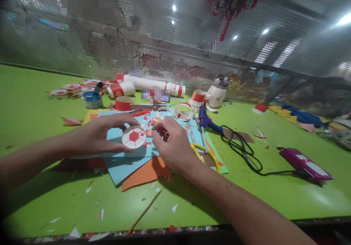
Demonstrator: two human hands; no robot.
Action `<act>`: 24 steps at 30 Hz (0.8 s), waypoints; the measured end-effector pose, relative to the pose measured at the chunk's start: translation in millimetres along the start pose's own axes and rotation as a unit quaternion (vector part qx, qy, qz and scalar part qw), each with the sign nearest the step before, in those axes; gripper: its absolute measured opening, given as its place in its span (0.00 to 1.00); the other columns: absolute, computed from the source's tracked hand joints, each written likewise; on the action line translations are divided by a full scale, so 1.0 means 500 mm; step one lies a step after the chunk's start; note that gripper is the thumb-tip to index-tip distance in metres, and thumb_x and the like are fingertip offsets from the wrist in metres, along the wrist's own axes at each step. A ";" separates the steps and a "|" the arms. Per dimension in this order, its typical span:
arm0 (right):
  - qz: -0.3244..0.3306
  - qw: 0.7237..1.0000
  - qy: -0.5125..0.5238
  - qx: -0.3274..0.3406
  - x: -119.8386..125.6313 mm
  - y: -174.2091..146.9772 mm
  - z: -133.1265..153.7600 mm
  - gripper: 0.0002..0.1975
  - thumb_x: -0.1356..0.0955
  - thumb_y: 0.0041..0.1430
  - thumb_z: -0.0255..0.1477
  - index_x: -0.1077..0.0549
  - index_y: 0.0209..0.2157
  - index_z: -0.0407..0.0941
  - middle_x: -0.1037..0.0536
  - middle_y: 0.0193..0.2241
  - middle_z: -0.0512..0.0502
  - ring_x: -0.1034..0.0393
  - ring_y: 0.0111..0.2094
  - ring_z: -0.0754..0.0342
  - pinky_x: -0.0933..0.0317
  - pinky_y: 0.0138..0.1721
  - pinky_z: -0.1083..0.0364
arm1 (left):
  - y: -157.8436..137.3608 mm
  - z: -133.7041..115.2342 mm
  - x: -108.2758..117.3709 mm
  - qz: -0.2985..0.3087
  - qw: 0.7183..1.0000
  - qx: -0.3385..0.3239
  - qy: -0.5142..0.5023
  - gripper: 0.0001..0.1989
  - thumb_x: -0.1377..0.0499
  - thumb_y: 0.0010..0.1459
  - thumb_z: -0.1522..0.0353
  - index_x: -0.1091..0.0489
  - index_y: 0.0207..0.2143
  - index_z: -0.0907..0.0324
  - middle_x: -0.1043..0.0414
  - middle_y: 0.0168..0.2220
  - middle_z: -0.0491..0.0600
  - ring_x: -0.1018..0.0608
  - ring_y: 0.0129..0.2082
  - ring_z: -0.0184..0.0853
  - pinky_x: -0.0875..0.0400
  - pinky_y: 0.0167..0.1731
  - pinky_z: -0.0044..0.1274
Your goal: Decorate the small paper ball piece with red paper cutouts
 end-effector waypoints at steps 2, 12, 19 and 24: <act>0.002 1.000 -0.005 0.001 -0.001 -0.001 0.001 0.04 0.35 0.56 0.21 0.29 0.30 0.41 0.29 0.29 0.47 0.36 0.29 0.57 0.39 0.30 0.56 | 0.001 0.000 -0.001 -0.002 1.000 -0.006 0.003 0.28 0.36 0.50 0.55 0.33 0.51 0.57 0.29 0.51 0.53 0.27 0.47 0.41 0.29 0.43 0.30; 0.009 0.999 -0.035 0.010 -0.006 -0.004 0.010 0.05 0.35 0.55 0.21 0.30 0.26 0.42 0.30 0.26 0.50 0.37 0.28 0.58 0.41 0.29 0.58 | 0.002 -0.006 0.001 -0.003 1.000 -0.026 0.015 0.28 0.35 0.51 0.56 0.32 0.52 0.57 0.28 0.51 0.53 0.25 0.44 0.39 0.30 0.44 0.29; 0.006 0.999 0.000 -0.036 -0.007 -0.003 0.003 0.03 0.34 0.55 0.26 0.28 0.29 0.42 0.27 0.27 0.47 0.34 0.29 0.56 0.38 0.30 0.56 | 0.000 -0.010 0.004 -0.007 0.999 -0.038 0.031 0.28 0.36 0.52 0.57 0.33 0.54 0.55 0.28 0.50 0.51 0.27 0.49 0.40 0.33 0.49 0.29; 0.015 0.998 0.014 -0.065 -0.009 -0.003 -0.001 0.06 0.34 0.57 0.29 0.28 0.28 0.42 0.26 0.27 0.46 0.34 0.29 0.56 0.38 0.31 0.55 | 0.000 -0.002 0.001 -0.006 0.999 -0.026 0.029 0.29 0.36 0.52 0.56 0.33 0.56 0.53 0.29 0.52 0.52 0.28 0.51 0.41 0.33 0.50 0.31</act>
Point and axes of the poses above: each hand's wrist, its own y-axis towards the middle knuckle, its own x-axis out of the back of the hand, z = x × y, the point moved 4 cm from there along y, towards the middle knuckle
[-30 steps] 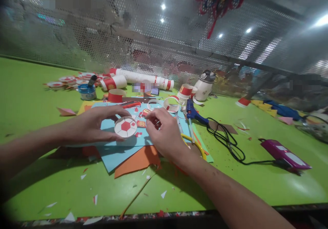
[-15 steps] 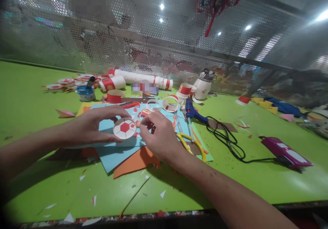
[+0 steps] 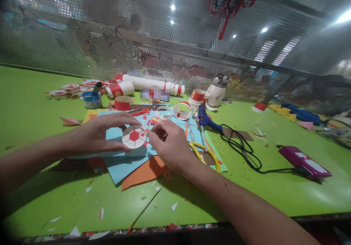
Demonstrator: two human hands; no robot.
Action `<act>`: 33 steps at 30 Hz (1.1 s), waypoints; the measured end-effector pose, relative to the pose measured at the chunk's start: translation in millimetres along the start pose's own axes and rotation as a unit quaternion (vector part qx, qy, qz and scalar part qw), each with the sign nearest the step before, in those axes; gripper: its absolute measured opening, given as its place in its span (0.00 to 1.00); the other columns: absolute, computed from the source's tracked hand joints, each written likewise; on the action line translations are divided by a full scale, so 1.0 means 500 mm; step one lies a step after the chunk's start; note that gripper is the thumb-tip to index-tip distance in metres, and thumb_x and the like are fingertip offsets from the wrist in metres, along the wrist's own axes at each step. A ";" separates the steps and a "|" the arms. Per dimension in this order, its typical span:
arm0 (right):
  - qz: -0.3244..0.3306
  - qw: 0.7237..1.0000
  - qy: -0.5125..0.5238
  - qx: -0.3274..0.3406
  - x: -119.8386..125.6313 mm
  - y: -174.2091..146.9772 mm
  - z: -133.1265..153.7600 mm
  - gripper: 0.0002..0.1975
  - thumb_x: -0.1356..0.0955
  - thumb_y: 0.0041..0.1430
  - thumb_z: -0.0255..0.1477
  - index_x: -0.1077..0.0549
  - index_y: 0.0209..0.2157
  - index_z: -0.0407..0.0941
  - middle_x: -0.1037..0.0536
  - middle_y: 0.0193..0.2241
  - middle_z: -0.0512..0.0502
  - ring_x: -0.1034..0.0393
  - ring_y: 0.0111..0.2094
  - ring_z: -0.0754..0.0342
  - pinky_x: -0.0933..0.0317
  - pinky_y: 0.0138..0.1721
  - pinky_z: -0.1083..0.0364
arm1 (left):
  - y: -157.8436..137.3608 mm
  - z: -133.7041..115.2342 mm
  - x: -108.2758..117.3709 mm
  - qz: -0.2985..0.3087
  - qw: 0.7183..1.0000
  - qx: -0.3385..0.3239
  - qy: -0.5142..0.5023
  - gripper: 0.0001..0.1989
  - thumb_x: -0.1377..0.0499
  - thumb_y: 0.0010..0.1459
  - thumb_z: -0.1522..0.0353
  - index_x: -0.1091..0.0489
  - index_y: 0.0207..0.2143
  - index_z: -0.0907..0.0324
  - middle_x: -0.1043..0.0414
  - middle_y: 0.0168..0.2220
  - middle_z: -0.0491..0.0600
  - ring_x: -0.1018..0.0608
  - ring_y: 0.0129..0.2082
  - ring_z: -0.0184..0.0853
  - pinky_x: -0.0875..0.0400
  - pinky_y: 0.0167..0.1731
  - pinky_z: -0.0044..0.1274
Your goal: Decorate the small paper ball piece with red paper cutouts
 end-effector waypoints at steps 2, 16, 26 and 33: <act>0.009 1.000 -0.002 -0.004 -0.002 0.000 -0.001 0.08 0.34 0.58 0.31 0.27 0.28 0.42 0.26 0.26 0.47 0.35 0.28 0.56 0.39 0.30 0.55 | 0.001 0.000 0.000 0.003 1.000 -0.005 -0.008 0.29 0.36 0.52 0.56 0.34 0.56 0.53 0.29 0.51 0.52 0.27 0.47 0.40 0.31 0.47 0.30; 0.058 0.997 -0.040 0.014 -0.006 -0.002 0.006 0.12 0.36 0.61 0.27 0.27 0.24 0.42 0.27 0.24 0.49 0.36 0.27 0.57 0.43 0.31 0.55 | 0.000 -0.005 0.003 0.004 1.000 -0.029 -0.006 0.27 0.38 0.54 0.57 0.34 0.55 0.53 0.28 0.48 0.52 0.26 0.47 0.41 0.31 0.45 0.29; 0.075 0.997 -0.027 -0.017 -0.008 -0.006 0.001 0.12 0.37 0.61 0.29 0.26 0.26 0.42 0.26 0.26 0.48 0.35 0.29 0.56 0.42 0.32 0.55 | 0.001 -0.010 0.004 0.007 0.999 -0.032 -0.011 0.27 0.37 0.54 0.58 0.33 0.55 0.55 0.27 0.48 0.53 0.26 0.47 0.40 0.31 0.44 0.28; 0.082 0.996 -0.020 -0.021 -0.011 -0.006 -0.005 0.11 0.36 0.60 0.29 0.25 0.27 0.43 0.25 0.27 0.48 0.34 0.29 0.56 0.41 0.32 0.55 | 0.001 -0.011 0.004 0.011 0.999 -0.033 -0.019 0.27 0.37 0.54 0.58 0.34 0.55 0.55 0.27 0.49 0.52 0.26 0.47 0.40 0.31 0.44 0.28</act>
Point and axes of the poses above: each hand's wrist, its own y-axis towards the middle knuckle, its own x-axis out of the back of the hand, z = x × y, the point moved 4 cm from there along y, towards the middle knuckle
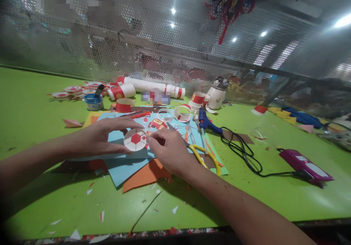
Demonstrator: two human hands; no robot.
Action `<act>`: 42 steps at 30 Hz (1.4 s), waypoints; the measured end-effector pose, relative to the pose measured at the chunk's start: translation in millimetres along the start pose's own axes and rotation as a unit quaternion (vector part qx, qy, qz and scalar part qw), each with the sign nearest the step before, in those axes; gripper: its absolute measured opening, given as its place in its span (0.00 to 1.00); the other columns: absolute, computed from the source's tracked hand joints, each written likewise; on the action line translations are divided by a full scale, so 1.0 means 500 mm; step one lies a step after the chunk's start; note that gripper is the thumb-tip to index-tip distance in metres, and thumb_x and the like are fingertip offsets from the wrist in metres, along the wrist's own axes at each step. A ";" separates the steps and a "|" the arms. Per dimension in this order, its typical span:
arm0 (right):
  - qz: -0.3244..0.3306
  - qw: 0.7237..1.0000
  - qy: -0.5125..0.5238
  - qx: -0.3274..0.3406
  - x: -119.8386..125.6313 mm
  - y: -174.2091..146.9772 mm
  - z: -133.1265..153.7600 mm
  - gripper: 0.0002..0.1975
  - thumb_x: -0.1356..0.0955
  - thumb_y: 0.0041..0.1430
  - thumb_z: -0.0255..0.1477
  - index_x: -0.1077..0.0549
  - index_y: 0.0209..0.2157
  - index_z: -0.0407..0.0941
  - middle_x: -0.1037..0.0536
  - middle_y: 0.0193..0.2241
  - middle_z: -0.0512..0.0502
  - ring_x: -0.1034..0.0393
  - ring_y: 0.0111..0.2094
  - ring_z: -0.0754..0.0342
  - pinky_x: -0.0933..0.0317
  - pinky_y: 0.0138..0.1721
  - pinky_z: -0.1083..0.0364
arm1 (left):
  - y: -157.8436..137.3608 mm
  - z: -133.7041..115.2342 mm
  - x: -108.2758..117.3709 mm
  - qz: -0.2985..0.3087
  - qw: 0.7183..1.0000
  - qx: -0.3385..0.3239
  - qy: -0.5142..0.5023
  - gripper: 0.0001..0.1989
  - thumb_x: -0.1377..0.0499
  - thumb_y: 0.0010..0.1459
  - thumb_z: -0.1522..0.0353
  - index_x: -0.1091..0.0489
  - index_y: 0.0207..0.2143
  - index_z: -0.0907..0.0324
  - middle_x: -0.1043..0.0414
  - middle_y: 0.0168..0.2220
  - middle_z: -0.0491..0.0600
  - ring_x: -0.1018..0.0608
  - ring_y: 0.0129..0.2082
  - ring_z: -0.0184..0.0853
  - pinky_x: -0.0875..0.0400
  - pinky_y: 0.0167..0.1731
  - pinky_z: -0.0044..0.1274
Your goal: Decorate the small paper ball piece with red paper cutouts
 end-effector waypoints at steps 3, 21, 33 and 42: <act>0.001 1.000 0.008 -0.003 0.000 0.000 0.002 0.11 0.36 0.60 0.29 0.24 0.28 0.43 0.23 0.28 0.47 0.33 0.30 0.55 0.40 0.33 0.54 | 0.000 0.000 0.000 0.002 1.000 0.000 -0.005 0.27 0.37 0.54 0.59 0.34 0.55 0.55 0.28 0.50 0.52 0.26 0.47 0.40 0.30 0.44 0.29; -0.011 0.998 0.030 -0.045 -0.011 0.003 0.002 0.08 0.33 0.55 0.29 0.28 0.24 0.42 0.26 0.23 0.49 0.35 0.26 0.58 0.41 0.28 0.57 | 0.004 -0.006 -0.010 0.007 0.999 -0.045 -0.007 0.25 0.36 0.54 0.60 0.34 0.54 0.56 0.28 0.47 0.52 0.26 0.45 0.39 0.31 0.45 0.30; 0.013 0.996 0.048 -0.081 -0.014 0.003 -0.005 0.07 0.33 0.55 0.30 0.27 0.26 0.42 0.26 0.24 0.49 0.36 0.25 0.58 0.41 0.28 0.56 | 0.008 -0.008 -0.013 0.014 0.999 -0.042 -0.009 0.25 0.36 0.54 0.60 0.33 0.53 0.59 0.28 0.47 0.54 0.26 0.46 0.40 0.31 0.45 0.30; 0.016 0.986 0.133 -0.095 -0.004 0.009 -0.010 0.09 0.34 0.55 0.30 0.26 0.25 0.43 0.28 0.22 0.51 0.38 0.23 0.59 0.42 0.26 0.57 | 0.001 -0.007 -0.006 0.010 0.999 -0.039 -0.021 0.27 0.37 0.55 0.61 0.34 0.56 0.58 0.27 0.46 0.53 0.25 0.44 0.40 0.30 0.44 0.29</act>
Point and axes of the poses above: each hand's wrist, its own y-axis towards the middle knuckle, its own x-axis out of the back of the hand, z = x × y, the point moved 4 cm from there along y, towards the middle knuckle
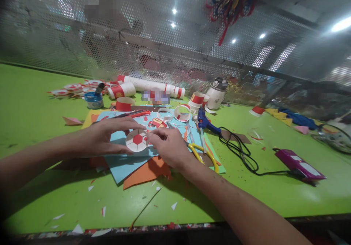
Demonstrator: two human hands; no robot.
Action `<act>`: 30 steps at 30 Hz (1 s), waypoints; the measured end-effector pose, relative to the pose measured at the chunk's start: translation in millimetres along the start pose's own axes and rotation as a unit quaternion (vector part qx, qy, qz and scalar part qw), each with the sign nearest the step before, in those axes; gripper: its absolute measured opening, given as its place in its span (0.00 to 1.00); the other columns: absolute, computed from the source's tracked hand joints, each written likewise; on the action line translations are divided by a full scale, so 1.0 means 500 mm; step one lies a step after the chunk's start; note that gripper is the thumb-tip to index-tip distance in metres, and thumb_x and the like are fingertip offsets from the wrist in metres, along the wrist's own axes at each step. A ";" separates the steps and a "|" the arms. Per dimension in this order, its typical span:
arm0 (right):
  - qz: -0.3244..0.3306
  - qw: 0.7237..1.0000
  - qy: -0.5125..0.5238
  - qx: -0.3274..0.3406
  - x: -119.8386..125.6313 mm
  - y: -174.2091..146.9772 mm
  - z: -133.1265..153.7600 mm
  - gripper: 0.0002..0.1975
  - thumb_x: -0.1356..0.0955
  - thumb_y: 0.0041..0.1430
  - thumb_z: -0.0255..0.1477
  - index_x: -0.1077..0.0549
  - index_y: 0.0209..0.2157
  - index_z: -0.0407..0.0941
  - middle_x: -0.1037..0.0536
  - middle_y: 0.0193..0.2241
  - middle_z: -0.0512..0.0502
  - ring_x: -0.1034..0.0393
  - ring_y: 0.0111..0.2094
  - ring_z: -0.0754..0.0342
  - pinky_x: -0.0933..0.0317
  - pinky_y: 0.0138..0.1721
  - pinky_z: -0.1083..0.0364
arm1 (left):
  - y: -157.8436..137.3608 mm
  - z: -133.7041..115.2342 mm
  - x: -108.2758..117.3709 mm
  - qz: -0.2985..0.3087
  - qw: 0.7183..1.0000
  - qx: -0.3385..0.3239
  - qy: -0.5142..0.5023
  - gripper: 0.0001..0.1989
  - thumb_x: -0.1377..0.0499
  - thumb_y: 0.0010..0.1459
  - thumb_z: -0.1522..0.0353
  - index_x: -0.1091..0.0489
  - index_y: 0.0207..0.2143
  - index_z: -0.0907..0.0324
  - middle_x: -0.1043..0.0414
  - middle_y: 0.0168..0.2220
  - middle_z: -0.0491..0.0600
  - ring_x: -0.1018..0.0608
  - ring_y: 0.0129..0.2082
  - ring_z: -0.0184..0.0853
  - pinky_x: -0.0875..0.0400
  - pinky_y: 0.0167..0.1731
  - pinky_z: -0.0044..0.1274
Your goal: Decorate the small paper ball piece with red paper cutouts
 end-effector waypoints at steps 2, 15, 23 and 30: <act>0.019 0.999 0.030 -0.017 -0.002 0.001 0.001 0.07 0.33 0.53 0.30 0.25 0.25 0.43 0.29 0.21 0.52 0.39 0.22 0.60 0.43 0.26 0.58 | 0.000 -0.002 0.001 0.003 1.000 -0.004 -0.001 0.27 0.37 0.55 0.62 0.35 0.57 0.57 0.27 0.47 0.53 0.25 0.45 0.40 0.30 0.44 0.29; 0.088 0.949 0.282 -0.112 -0.007 0.008 -0.023 0.09 0.24 0.46 0.32 0.22 0.27 0.41 0.26 0.22 0.50 0.34 0.24 0.60 0.39 0.28 0.57 | -0.005 -0.006 0.001 -0.014 0.999 0.032 0.008 0.28 0.41 0.57 0.61 0.38 0.59 0.58 0.33 0.58 0.55 0.28 0.54 0.43 0.29 0.48 0.30; 0.098 0.935 0.324 -0.102 -0.015 0.009 -0.019 0.11 0.22 0.43 0.32 0.23 0.26 0.41 0.26 0.22 0.49 0.31 0.25 0.58 0.37 0.27 0.57 | -0.003 -0.003 -0.006 -0.042 0.996 0.076 0.026 0.29 0.40 0.55 0.56 0.40 0.56 0.59 0.31 0.53 0.55 0.26 0.48 0.41 0.29 0.45 0.30; 0.116 0.938 0.315 -0.082 -0.008 0.014 -0.025 0.14 0.25 0.49 0.38 0.23 0.27 0.40 0.25 0.26 0.47 0.30 0.27 0.57 0.36 0.29 0.55 | -0.002 0.004 -0.002 -0.066 0.995 0.068 0.040 0.30 0.38 0.53 0.55 0.37 0.55 0.58 0.30 0.53 0.54 0.25 0.48 0.42 0.29 0.46 0.30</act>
Point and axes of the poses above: each hand's wrist, its own y-axis towards the middle knuckle, its own x-axis out of the back of the hand, z = x × y, the point moved 4 cm from there along y, towards the middle knuckle
